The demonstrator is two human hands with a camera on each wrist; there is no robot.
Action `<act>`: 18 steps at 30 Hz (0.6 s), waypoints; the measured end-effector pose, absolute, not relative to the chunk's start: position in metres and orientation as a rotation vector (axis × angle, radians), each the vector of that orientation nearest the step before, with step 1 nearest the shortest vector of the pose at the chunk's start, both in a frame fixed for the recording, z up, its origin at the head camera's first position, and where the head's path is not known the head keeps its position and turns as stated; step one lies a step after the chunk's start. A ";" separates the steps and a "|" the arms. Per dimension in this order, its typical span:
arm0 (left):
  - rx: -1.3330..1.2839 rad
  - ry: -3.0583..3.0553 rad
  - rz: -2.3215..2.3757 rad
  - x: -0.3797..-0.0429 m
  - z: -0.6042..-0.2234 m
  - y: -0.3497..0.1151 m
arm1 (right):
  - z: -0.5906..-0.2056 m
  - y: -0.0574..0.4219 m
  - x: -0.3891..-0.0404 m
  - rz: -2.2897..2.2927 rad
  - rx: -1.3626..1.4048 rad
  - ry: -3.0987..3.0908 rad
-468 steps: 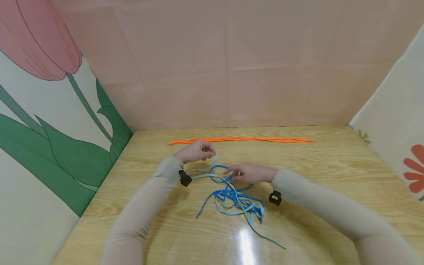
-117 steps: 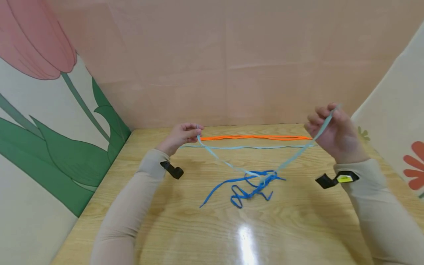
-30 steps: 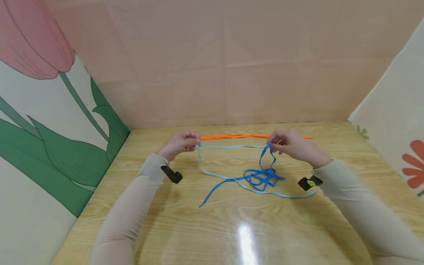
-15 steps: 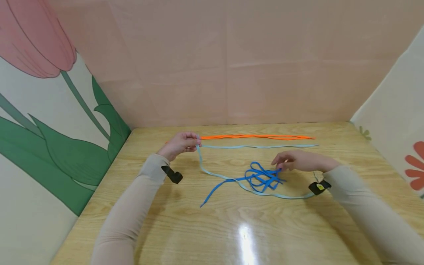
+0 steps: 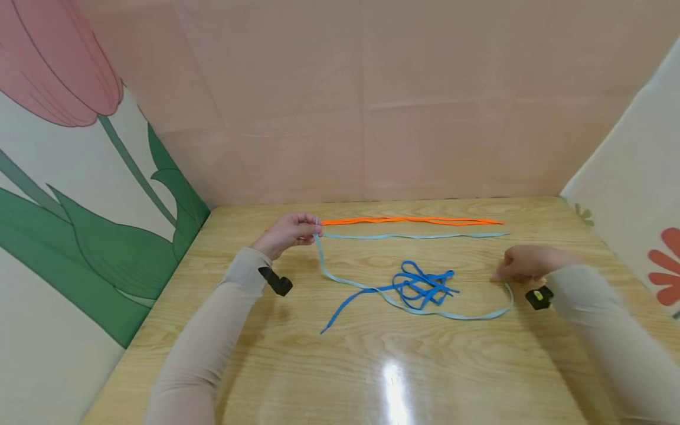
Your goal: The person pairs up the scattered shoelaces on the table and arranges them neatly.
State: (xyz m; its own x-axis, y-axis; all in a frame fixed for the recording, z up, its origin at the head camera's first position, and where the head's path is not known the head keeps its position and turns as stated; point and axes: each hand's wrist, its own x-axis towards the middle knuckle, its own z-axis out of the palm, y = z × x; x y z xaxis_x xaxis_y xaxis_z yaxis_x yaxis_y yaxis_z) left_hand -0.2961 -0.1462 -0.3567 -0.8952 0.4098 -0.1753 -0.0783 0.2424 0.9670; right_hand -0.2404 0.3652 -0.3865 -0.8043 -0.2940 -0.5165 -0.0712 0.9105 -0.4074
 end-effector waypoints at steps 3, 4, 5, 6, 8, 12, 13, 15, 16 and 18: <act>0.307 2.125 1.694 -0.296 -0.357 -0.146 | -0.397 0.365 -0.241 -0.461 -0.284 2.497; 0.310 2.127 1.690 -0.296 -0.356 -0.146 | -0.399 0.364 -0.241 -0.455 -0.309 2.513; 0.311 2.129 1.687 -0.296 -0.356 -0.147 | -0.401 0.363 -0.241 -0.451 -0.334 2.526; 0.314 2.131 1.683 -0.296 -0.356 -0.147 | -0.402 0.361 -0.242 -0.443 -0.358 2.534; 0.314 2.135 1.681 -0.296 -0.355 -0.148 | -0.402 0.358 -0.242 -0.460 -0.373 2.513; 0.316 2.120 1.728 -0.297 -0.352 -0.156 | -0.394 0.352 -0.243 -0.525 -0.394 2.428; 0.317 2.109 1.756 -0.296 -0.350 -0.158 | -0.391 0.352 -0.244 -0.567 -0.414 2.400; 0.327 2.076 1.826 -0.296 -0.345 -0.164 | -0.384 0.354 -0.245 -0.696 -0.507 2.341; 0.331 2.057 1.867 -0.295 -0.341 -0.167 | -0.380 0.357 -0.247 -0.790 -0.555 2.304; 0.337 2.007 1.960 -0.294 -0.333 -0.173 | -0.372 0.365 -0.249 -1.032 -0.678 2.217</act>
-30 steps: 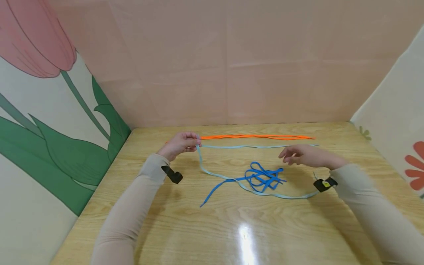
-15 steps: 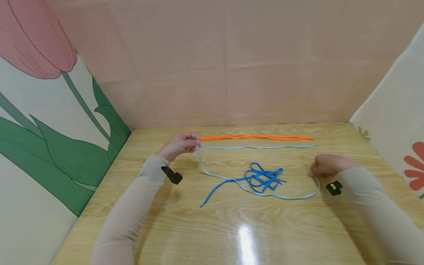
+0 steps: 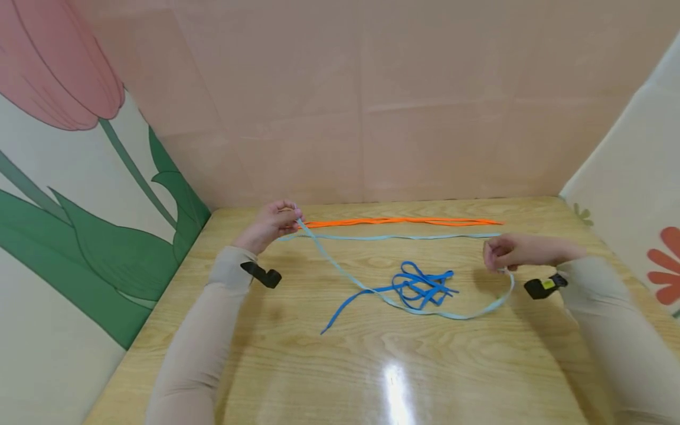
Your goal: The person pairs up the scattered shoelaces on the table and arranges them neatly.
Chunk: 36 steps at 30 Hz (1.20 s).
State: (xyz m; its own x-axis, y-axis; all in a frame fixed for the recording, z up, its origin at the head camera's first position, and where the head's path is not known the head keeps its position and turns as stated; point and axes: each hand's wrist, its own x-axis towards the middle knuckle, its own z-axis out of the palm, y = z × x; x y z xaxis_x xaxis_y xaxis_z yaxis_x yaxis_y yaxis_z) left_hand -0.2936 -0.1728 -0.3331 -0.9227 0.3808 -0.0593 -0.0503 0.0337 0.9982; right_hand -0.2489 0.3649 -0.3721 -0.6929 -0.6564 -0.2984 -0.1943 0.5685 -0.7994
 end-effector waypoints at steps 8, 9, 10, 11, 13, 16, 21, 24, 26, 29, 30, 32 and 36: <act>0.112 1.832 2.312 -0.296 -0.313 -0.198 | -0.351 0.400 -0.264 -2.345 -0.921 1.148; 0.061 1.808 2.352 -0.297 -0.313 -0.201 | -0.351 0.404 -0.265 -2.469 -0.895 1.028; 0.010 1.779 2.396 -0.298 -0.313 -0.203 | -0.350 0.407 -0.266 -2.583 -0.844 0.934; -0.039 1.744 2.437 -0.299 -0.314 -0.205 | -0.350 0.411 -0.266 -2.686 -0.776 0.866; -0.113 1.684 2.507 -0.302 -0.318 -0.208 | -0.352 0.419 -0.267 -2.851 -0.625 0.786; -0.185 1.641 2.572 -0.309 -0.328 -0.214 | -0.360 0.431 -0.268 -2.983 -0.379 0.872; -0.235 1.776 2.566 -0.319 -0.349 -0.231 | -0.377 0.439 -0.265 -2.952 0.124 1.564; -0.333 1.845 2.578 -0.323 -0.361 -0.243 | -0.385 0.439 -0.263 -2.837 0.410 1.892; -0.407 1.869 2.594 -0.325 -0.366 -0.248 | -0.388 0.437 -0.264 -2.798 0.504 1.980; -0.485 1.835 2.652 -0.325 -0.370 -0.250 | -0.391 0.433 -0.266 -2.741 0.580 2.055; -0.505 1.832 2.658 -0.324 -0.370 -0.249 | -0.392 0.432 -0.267 -2.715 0.607 2.064; -0.532 1.821 2.656 -0.323 -0.371 -0.247 | -0.394 0.430 -0.269 -2.620 0.659 2.125; -0.566 1.801 2.617 -0.320 -0.375 -0.240 | -0.399 0.427 -0.273 -2.353 0.715 2.300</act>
